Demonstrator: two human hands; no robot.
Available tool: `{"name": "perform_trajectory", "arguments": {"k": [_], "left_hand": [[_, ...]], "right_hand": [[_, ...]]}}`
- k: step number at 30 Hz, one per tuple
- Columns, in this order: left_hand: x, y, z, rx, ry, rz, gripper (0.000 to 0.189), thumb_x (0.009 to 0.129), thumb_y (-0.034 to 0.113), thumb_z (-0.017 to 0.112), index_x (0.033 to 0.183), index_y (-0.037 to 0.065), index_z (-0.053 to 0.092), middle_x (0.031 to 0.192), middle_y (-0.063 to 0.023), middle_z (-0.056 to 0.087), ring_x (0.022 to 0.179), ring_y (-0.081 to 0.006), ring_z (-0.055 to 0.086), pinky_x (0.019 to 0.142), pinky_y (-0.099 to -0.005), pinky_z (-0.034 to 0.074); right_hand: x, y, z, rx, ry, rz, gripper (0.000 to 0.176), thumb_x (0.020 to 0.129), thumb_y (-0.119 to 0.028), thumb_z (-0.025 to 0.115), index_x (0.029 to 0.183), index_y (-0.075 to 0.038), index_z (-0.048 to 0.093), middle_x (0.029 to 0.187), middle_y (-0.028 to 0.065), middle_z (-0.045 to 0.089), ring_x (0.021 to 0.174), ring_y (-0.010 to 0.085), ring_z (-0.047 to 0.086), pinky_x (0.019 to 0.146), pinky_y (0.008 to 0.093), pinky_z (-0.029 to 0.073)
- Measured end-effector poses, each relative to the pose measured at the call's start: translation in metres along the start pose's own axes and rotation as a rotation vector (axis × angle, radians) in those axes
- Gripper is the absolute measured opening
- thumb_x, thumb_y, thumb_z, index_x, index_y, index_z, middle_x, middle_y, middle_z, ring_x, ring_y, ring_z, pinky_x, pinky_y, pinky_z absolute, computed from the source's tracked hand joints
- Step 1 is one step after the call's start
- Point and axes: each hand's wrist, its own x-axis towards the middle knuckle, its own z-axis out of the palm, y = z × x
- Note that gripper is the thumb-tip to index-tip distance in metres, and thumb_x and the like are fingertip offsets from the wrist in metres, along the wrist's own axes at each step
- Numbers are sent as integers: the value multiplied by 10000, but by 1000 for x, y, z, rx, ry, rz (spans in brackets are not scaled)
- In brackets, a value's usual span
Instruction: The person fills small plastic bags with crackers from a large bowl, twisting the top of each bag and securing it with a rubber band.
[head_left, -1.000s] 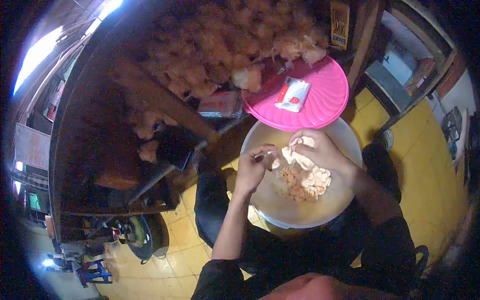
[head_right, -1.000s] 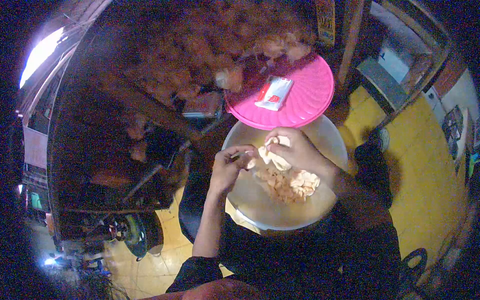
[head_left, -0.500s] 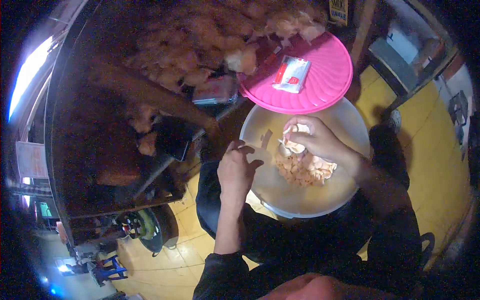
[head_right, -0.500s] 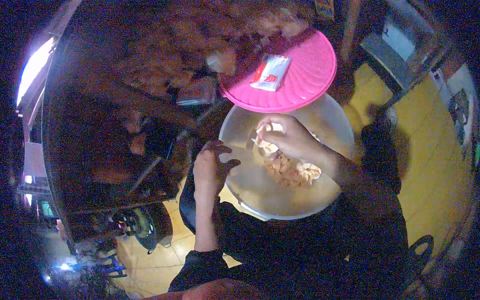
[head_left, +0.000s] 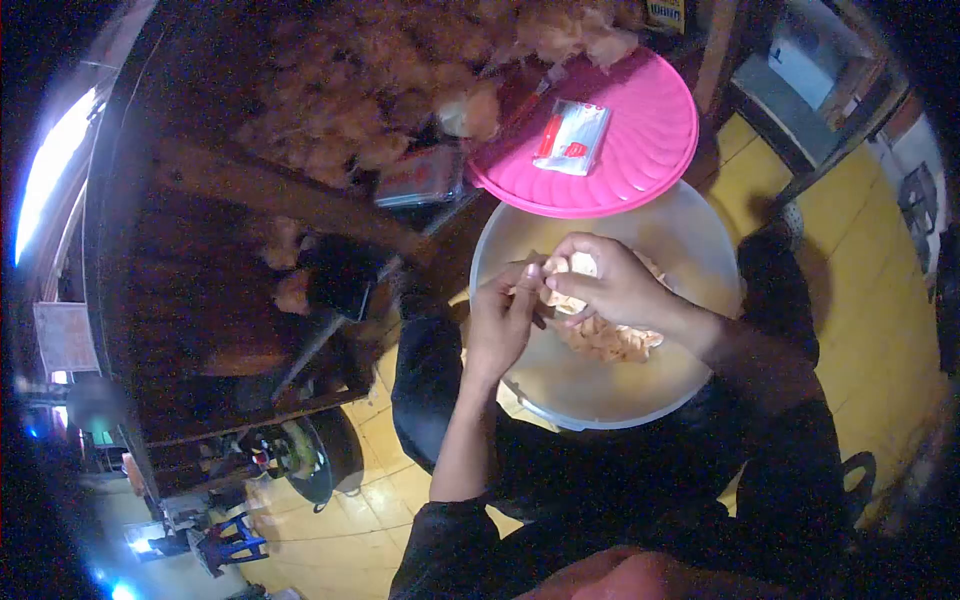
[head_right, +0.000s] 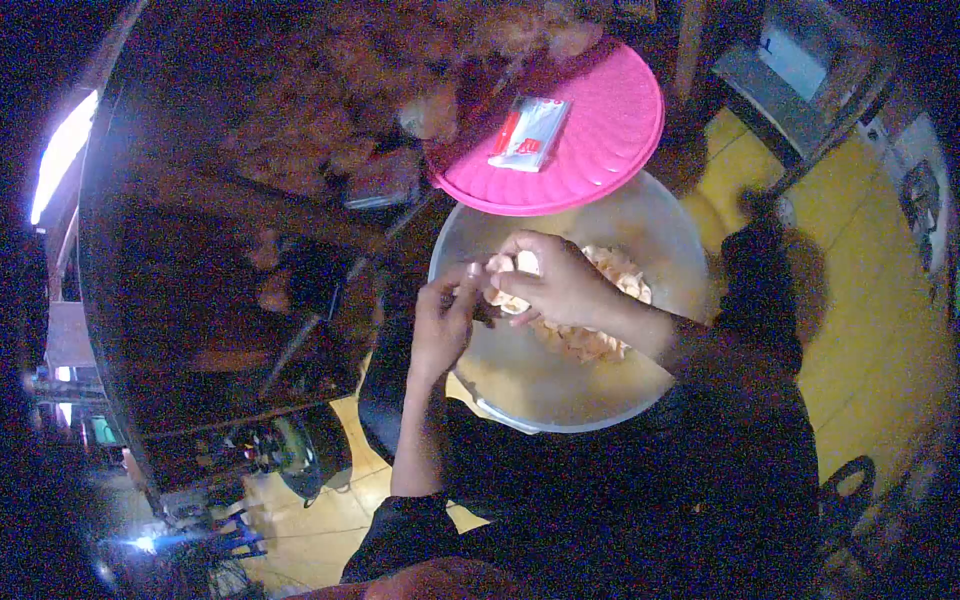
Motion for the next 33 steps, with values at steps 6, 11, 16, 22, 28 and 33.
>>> {"name": "perform_trajectory", "arguments": {"k": [6,11,16,22,28,33], "left_hand": [[0,5,28,-39,-39,127,262,959,168,597,1122,-29,657,930,-97,642,755,-146,671,598,-259,534],[14,-28,27,23,67,130,179,888,80,636,1022,-12,710,926,-136,681,699,-186,666,637,-285,535],[15,-29,24,163,105,147,201,816,40,670,1009,2,715,949,-170,682,753,-254,671,670,-325,527],[17,-42,27,82,136,174,331,861,123,701,1130,-59,638,942,-160,679,713,-205,696,569,-290,547],[19,-50,13,79,239,227,308,851,130,688,1114,-27,659,935,-159,695,704,-239,695,640,-347,551],[9,-34,-7,-29,347,180,281,765,52,655,1037,-4,691,882,-250,672,852,-379,672,810,-412,520]], "right_hand": [[1,6,-16,-525,133,-57,253,910,-90,602,1097,-20,448,979,105,584,866,189,642,666,347,608],[4,21,-21,-434,-32,63,466,906,-103,576,1256,-54,274,1077,179,559,978,306,639,775,417,516],[1,34,-26,-870,-81,-319,536,882,-61,579,1274,-37,214,990,252,567,936,389,632,742,471,515],[16,28,-16,-952,40,-138,482,828,1,614,1222,4,336,871,257,625,805,431,651,647,484,521],[22,-4,-16,-976,-189,-220,439,823,-48,655,1245,-25,538,960,172,648,906,326,654,817,405,512],[34,11,-41,-284,-185,61,344,906,-96,595,1245,-42,577,1016,51,621,949,128,584,791,276,494]]}}
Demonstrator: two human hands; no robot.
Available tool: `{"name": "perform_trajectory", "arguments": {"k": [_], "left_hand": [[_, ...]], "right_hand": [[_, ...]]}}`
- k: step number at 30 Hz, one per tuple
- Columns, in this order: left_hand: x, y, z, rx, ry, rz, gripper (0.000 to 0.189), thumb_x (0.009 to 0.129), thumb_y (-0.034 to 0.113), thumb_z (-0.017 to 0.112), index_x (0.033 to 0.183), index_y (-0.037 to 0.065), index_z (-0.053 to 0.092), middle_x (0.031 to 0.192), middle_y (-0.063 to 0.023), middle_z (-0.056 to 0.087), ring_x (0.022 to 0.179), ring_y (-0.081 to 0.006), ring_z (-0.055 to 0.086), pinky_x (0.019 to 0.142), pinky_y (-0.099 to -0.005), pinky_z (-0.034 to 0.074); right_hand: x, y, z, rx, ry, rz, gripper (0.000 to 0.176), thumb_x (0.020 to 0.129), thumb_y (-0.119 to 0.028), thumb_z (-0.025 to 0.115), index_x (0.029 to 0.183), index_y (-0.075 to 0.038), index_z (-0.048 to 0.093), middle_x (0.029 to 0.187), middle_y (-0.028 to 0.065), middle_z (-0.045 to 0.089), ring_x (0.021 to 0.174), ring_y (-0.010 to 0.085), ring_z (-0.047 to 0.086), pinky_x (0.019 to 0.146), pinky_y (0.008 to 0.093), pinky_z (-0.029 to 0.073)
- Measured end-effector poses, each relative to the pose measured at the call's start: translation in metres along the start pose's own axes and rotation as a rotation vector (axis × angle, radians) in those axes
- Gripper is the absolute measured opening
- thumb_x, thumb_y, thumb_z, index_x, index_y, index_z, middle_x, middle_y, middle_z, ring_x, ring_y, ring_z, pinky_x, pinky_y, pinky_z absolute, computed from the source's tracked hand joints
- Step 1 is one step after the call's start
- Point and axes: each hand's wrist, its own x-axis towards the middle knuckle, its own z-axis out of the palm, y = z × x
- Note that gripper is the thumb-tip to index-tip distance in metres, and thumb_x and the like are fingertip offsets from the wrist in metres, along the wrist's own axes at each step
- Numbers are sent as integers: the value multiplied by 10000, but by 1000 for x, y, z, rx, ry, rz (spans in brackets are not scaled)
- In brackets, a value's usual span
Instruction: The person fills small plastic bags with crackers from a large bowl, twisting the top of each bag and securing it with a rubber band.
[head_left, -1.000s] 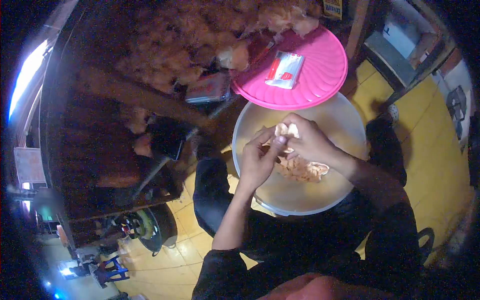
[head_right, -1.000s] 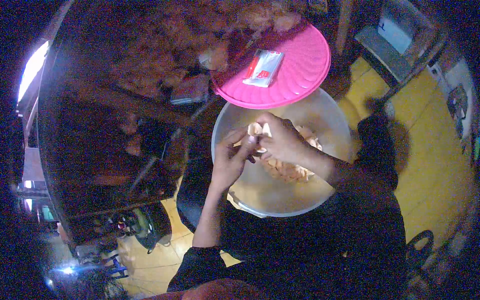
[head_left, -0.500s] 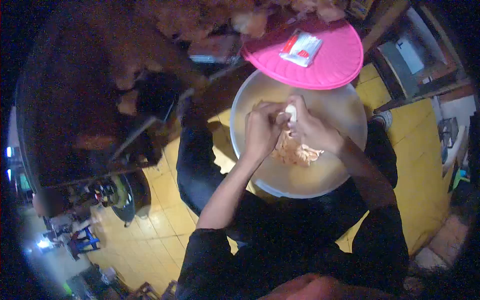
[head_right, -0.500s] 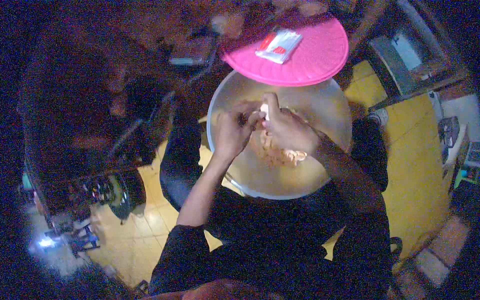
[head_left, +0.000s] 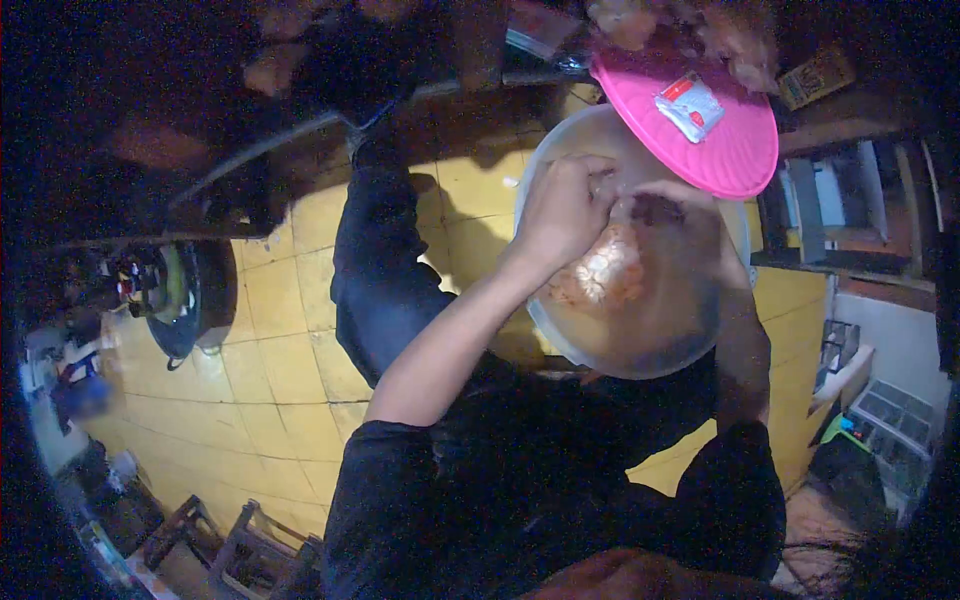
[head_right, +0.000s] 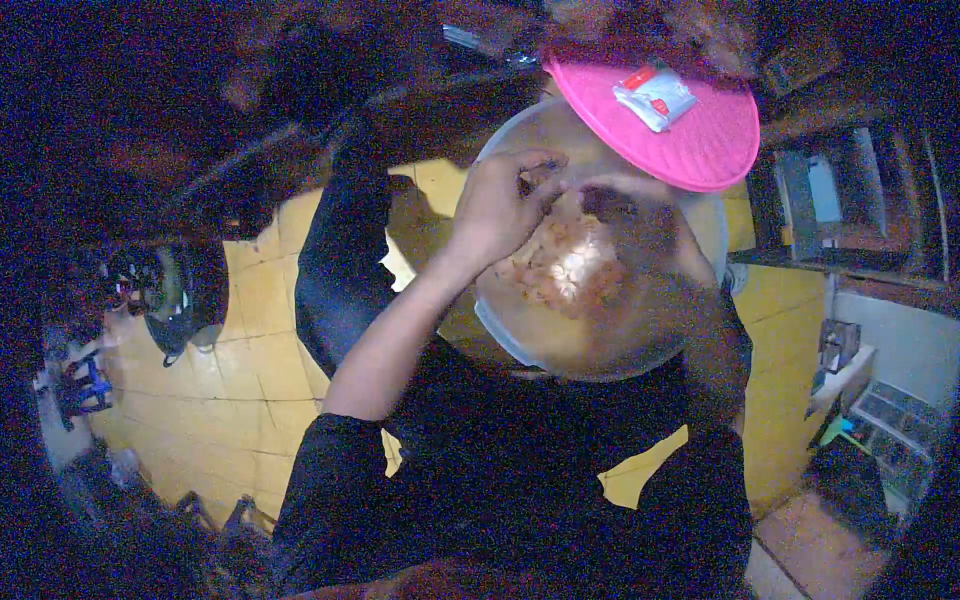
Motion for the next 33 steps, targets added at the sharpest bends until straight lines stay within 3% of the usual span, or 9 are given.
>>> {"name": "perform_trajectory", "arguments": {"k": [1,4,5,9,21,26,28,30,33], "left_hand": [[1,3,-10,142,-55,45,264,770,49,645,1027,8,691,899,-207,685,818,-312,678,759,-400,524],[3,-2,-20,264,-40,211,227,756,36,636,977,17,685,885,-163,686,770,-265,678,694,-386,525],[1,-4,-20,249,22,333,206,735,25,637,936,14,680,853,-162,674,756,-284,672,681,-386,522],[2,-12,-16,-15,-28,364,187,705,14,644,891,10,662,798,-172,638,744,-335,651,667,-392,517],[2,5,-38,385,-32,183,213,742,-27,588,931,-11,683,897,-237,658,885,-402,642,806,-445,517],[6,9,-34,370,-87,141,229,780,-14,583,988,-28,678,937,-239,654,879,-395,645,809,-442,514],[6,9,-34,337,-108,135,236,784,-16,573,995,-52,671,952,-253,646,857,-405,642,796,-445,517],[7,3,-31,417,-137,159,296,815,4,599,1106,-9,655,1003,-215,651,890,-344,664,807,-390,514],[3,-3,-20,332,-273,90,325,887,35,570,1203,-30,598,1015,-194,649,858,-274,671,750,-357,527]], "right_hand": [[1,-8,0,-329,18,-53,281,916,-149,573,1180,-59,607,1027,34,633,899,145,603,757,305,507],[17,31,-14,-175,-82,157,223,901,-139,550,1091,-43,619,1006,69,662,813,169,624,730,332,520],[43,96,-41,-875,-324,-106,256,860,-171,570,1073,-41,631,951,124,684,792,204,650,734,347,530],[45,110,11,-1112,-607,379,273,853,-178,573,1083,-44,632,938,130,685,796,213,654,737,352,531],[23,137,82,-1368,-863,237,323,831,-198,583,1113,-50,636,901,147,688,810,242,668,746,368,534],[21,19,68,-1060,-640,338,429,767,-143,650,1191,-87,615,1040,115,680,870,233,672,760,329,557],[16,47,31,-838,-548,198,428,770,-118,669,1189,-51,610,996,109,684,793,216,683,682,332,573],[9,40,12,-368,-205,-85,358,837,-107,658,1181,-28,593,992,122,670,775,203,681,636,323,576],[-12,3,0,195,-135,84,330,897,-111,643,1192,-14,534,998,123,654,793,188,675,620,315,580]]}}
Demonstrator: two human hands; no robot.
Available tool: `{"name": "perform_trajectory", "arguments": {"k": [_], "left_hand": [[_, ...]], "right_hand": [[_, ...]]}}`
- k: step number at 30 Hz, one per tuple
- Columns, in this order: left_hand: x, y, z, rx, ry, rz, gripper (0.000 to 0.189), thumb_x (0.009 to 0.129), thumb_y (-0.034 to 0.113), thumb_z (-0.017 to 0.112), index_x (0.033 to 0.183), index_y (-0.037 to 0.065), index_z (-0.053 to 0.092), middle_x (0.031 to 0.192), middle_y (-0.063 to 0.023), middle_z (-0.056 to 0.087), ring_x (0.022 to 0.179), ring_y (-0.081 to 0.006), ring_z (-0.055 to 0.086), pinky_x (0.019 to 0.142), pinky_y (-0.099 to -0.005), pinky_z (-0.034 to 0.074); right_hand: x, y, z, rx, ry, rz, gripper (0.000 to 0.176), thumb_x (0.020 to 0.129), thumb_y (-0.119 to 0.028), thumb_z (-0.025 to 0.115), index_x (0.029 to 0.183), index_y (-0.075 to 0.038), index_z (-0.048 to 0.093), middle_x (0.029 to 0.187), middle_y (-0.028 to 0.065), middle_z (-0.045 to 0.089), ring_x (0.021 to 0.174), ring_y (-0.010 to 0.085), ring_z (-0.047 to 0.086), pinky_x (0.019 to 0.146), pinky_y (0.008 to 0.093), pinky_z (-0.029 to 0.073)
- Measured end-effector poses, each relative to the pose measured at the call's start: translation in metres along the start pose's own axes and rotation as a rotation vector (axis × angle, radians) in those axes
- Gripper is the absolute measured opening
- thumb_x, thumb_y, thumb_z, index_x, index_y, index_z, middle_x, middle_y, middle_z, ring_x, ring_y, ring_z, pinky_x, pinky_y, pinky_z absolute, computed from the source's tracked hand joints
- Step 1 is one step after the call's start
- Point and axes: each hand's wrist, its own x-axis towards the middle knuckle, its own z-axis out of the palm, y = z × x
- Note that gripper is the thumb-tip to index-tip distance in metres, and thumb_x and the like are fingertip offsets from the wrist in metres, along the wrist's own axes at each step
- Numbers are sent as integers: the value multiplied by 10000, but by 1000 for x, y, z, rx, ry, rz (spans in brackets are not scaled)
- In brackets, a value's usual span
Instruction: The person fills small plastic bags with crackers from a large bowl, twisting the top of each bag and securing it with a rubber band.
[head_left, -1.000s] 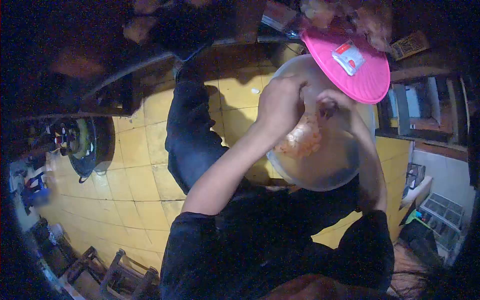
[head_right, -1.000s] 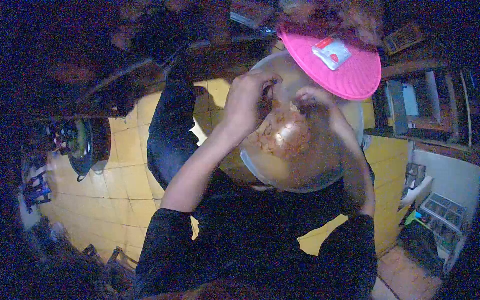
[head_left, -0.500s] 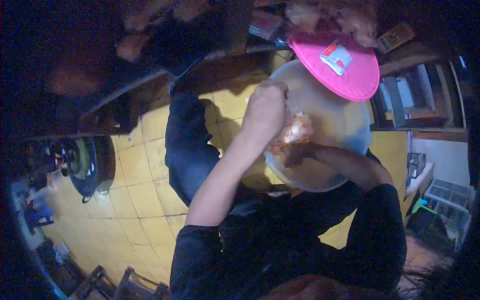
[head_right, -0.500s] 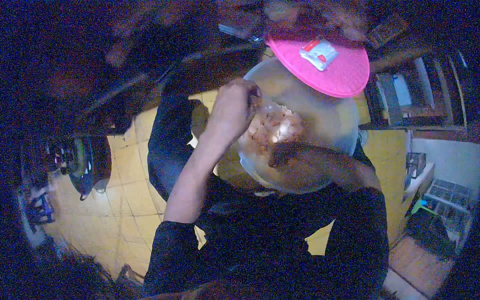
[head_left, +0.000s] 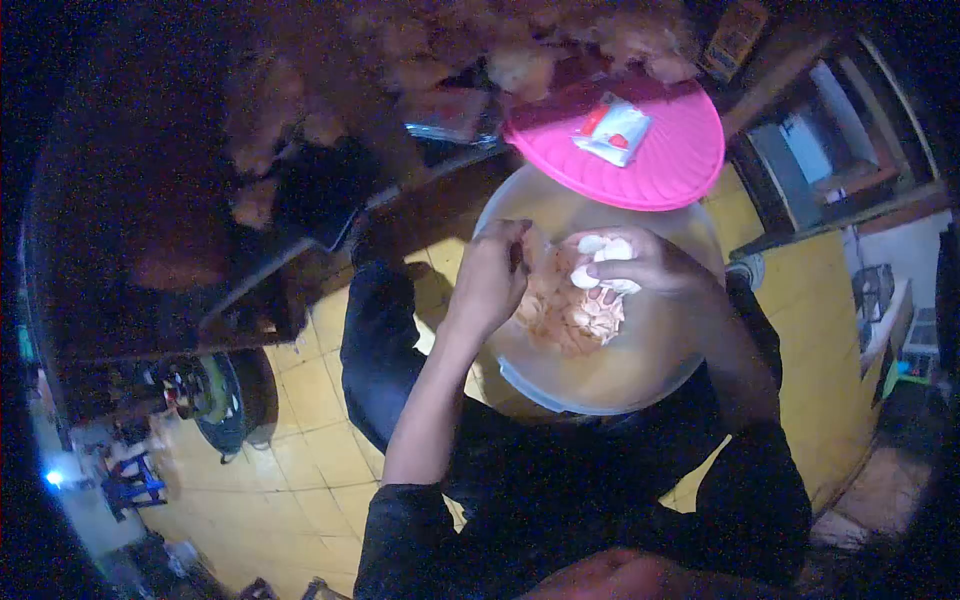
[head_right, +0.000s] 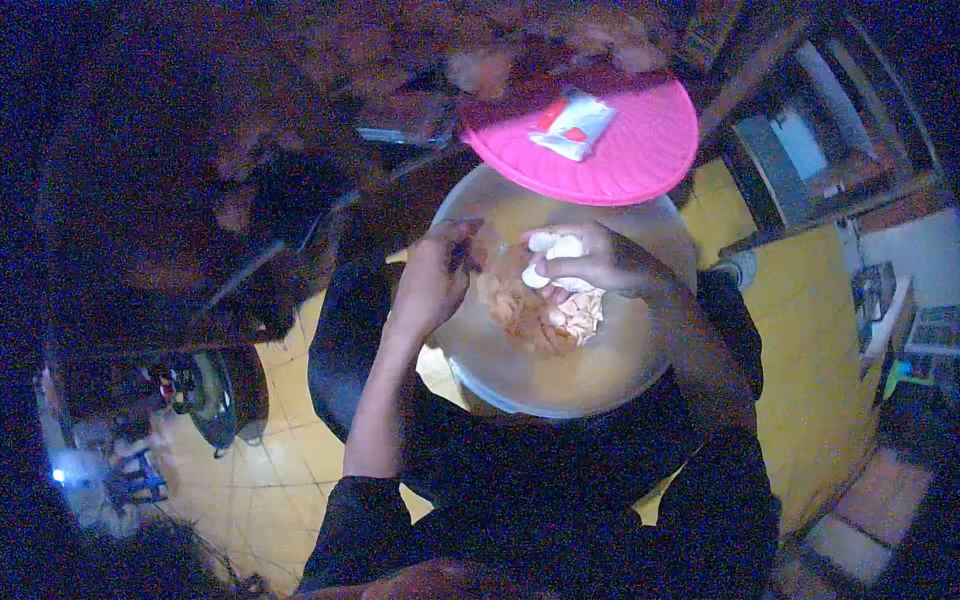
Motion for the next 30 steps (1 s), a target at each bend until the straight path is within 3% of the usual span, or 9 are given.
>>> {"name": "perform_trajectory", "arguments": {"k": [3,5,7,12,15,18,24,26,30], "left_hand": [[-1,24,17,-242,-134,-118,342,855,-32,508,1187,-61,586,989,-230,624,837,-297,664,761,-377,523],[1,22,33,-244,-179,-35,306,942,54,504,1214,-74,563,1061,-208,613,826,-250,667,729,-339,525],[0,33,41,-473,-207,-125,354,982,176,533,1212,-91,556,1092,-182,606,774,-208,671,712,-307,528],[3,44,43,-349,-190,-181,456,925,274,652,1206,-76,571,1090,-165,611,877,-184,665,709,-282,530],[2,45,44,-301,-239,-148,488,872,265,714,1207,-63,580,1119,-176,615,882,-185,669,704,-302,532],[5,32,52,-147,-134,63,460,837,236,739,1165,-61,612,1092,-177,641,839,-200,679,717,-331,531],[8,31,46,-177,-103,-123,381,832,221,735,1088,-53,665,992,-153,679,784,-208,664,745,-334,509],[7,16,56,-279,-102,-106,377,872,188,714,1174,-25,636,941,-95,615,702,-137,621,563,-278,504],[5,23,53,-460,-230,-149,429,873,178,717,1228,-30,600,973,-81,600,723,-136,622,577,-275,515]], "right_hand": [[-14,-12,6,79,0,61,352,917,-109,633,1209,-26,456,1007,129,637,815,193,669,631,316,587],[-12,-7,7,50,-30,-10,390,906,-113,647,1207,-24,415,987,121,630,805,184,663,618,322,585],[-12,-4,10,-93,101,65,408,900,-92,644,1243,0,444,1082,77,597,1030,155,593,871,293,491],[-15,-6,11,-423,128,-94,351,877,-59,626,1193,26,500,1051,132,593,930,161,630,782,277,528],[-20,-14,23,-405,198,54,296,855,-104,658,1097,33,554,973,142,641,811,191,672,610,299,563],[-17,-8,22,-506,195,49,288,842,-92,670,1079,38,572,996,154,644,784,208,677,617,283,554],[-9,9,8,-489,160,-447,409,836,-64,678,1183,31,482,980,151,634,754,224,682,626,325,554],[-17,-8,14,-188,237,-14,420,843,-80,682,1187,11,457,964,147,627,840,242,679,707,365,546],[-16,-12,23,-414,389,38,411,841,-18,657,1209,6,475,1030,113,622,803,215,658,637,328,555]]}}
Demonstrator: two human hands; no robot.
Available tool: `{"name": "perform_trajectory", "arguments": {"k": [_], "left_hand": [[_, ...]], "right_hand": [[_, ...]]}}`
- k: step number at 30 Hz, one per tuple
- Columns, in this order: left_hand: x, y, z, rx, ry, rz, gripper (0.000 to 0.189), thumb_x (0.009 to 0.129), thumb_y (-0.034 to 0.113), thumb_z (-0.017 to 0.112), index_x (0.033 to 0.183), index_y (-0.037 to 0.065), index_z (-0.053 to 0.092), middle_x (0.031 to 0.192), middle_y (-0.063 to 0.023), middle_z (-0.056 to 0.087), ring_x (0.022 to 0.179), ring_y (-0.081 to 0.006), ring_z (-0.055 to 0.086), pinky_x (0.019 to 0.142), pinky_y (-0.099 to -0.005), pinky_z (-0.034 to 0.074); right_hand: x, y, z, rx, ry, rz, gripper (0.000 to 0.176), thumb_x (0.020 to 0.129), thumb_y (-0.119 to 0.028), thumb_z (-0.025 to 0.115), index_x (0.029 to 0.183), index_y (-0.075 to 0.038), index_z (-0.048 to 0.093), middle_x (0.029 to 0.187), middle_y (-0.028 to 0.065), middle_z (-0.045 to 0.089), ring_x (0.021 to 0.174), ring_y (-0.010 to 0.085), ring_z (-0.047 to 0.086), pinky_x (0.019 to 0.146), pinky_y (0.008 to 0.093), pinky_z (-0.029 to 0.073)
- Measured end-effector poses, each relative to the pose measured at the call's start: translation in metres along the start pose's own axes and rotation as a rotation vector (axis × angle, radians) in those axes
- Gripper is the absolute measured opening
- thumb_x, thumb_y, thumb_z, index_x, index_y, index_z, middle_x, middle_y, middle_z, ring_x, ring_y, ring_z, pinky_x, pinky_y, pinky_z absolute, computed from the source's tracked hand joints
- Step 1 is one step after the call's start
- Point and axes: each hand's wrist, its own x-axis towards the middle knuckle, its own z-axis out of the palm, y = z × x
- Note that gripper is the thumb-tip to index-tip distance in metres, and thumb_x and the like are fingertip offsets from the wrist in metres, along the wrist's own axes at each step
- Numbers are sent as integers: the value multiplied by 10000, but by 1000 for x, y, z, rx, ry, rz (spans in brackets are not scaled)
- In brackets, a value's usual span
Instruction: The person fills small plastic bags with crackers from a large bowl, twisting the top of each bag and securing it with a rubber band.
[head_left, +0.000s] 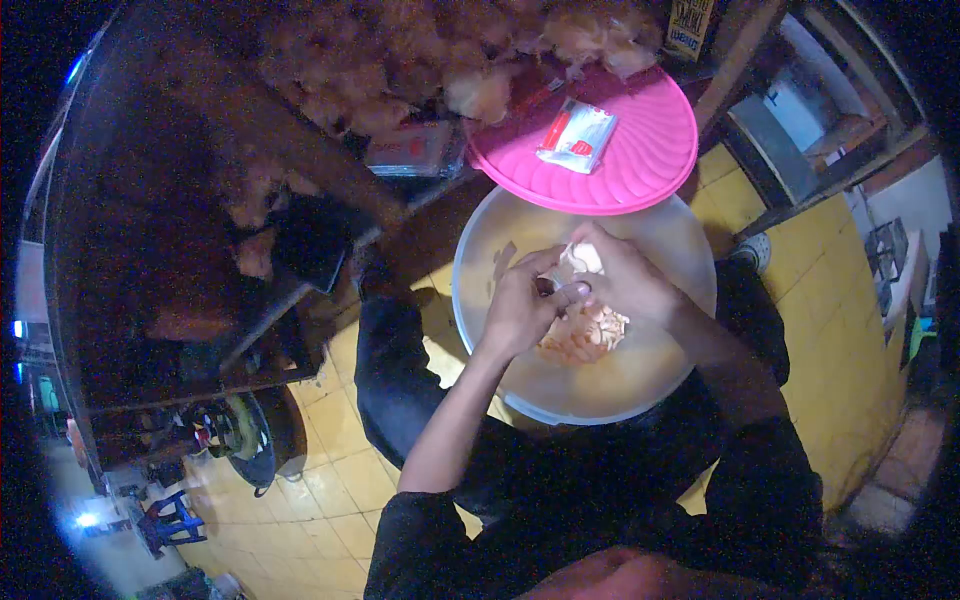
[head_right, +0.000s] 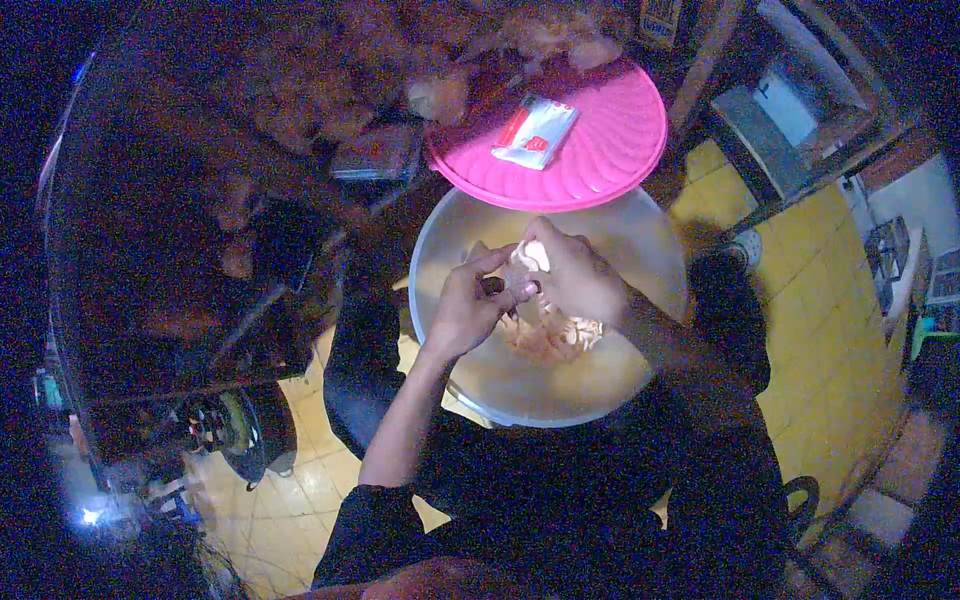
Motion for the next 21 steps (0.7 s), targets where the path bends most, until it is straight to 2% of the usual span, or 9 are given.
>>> {"name": "perform_trajectory", "arguments": {"k": [2,6,8,11,12,14,18,20,21], "left_hand": [[4,-16,-3,187,10,130,506,852,189,741,1269,-39,564,993,-82,588,734,-137,619,594,-273,529],[5,-8,-2,155,52,78,502,856,172,735,1266,-56,557,987,-95,591,756,-140,633,600,-276,537],[11,-27,-2,217,89,135,457,832,260,749,1177,-15,634,975,-134,657,716,-206,675,893,-377,477],[5,-9,2,176,160,-31,453,836,284,743,1168,-7,642,967,-130,665,748,-204,684,981,-430,424],[6,-11,2,174,163,-32,453,836,284,743,1168,-7,642,967,-130,665,748,-204,684,981,-430,424],[8,-14,2,173,80,46,429,878,175,707,1211,-65,582,1034,-125,606,722,-180,672,581,-270,544],[4,-6,3,69,118,-8,416,886,182,699,1217,-44,586,1029,-117,608,720,-177,670,579,-272,545],[6,-17,-1,215,112,50,353,879,245,696,1149,22,652,964,-188,671,722,-203,704,1068,-432,376],[6,-15,-4,214,113,49,353,879,245,696,1149,22,652,964,-188,671,722,-203,704,1068,-432,376]], "right_hand": [[-5,1,4,-286,13,-233,500,813,28,628,1270,-1,427,1087,167,613,959,301,648,774,379,549],[-1,16,2,-457,79,-492,551,782,66,598,1296,-1,411,1141,204,592,1128,332,585,928,410,487],[-4,17,-4,-253,-50,-359,563,766,84,579,1301,3,424,1173,201,578,1240,317,514,1028,422,409],[-1,13,-13,-256,32,-469,500,779,38,632,1227,7,411,1093,183,630,1134,309,592,970,439,451],[-1,12,-14,-258,28,-469,500,779,38,632,1227,7,411,1093,183,630,1134,309,592,970,439,451],[-1,9,-16,-244,-47,-416,451,822,26,619,1219,-10,407,1063,186,643,1098,318,618,932,427,482],[-2,8,1,-206,-8,-306,390,859,15,602,1198,-23,412,1039,185,657,1047,332,645,885,422,507],[0,8,6,-301,-15,-301,363,871,3,592,1180,-13,401,1038,210,659,1007,358,657,845,434,523],[-1,5,7,-301,-17,-300,363,871,3,592,1180,-13,401,1038,210,659,1007,358,657,845,434,523]]}}
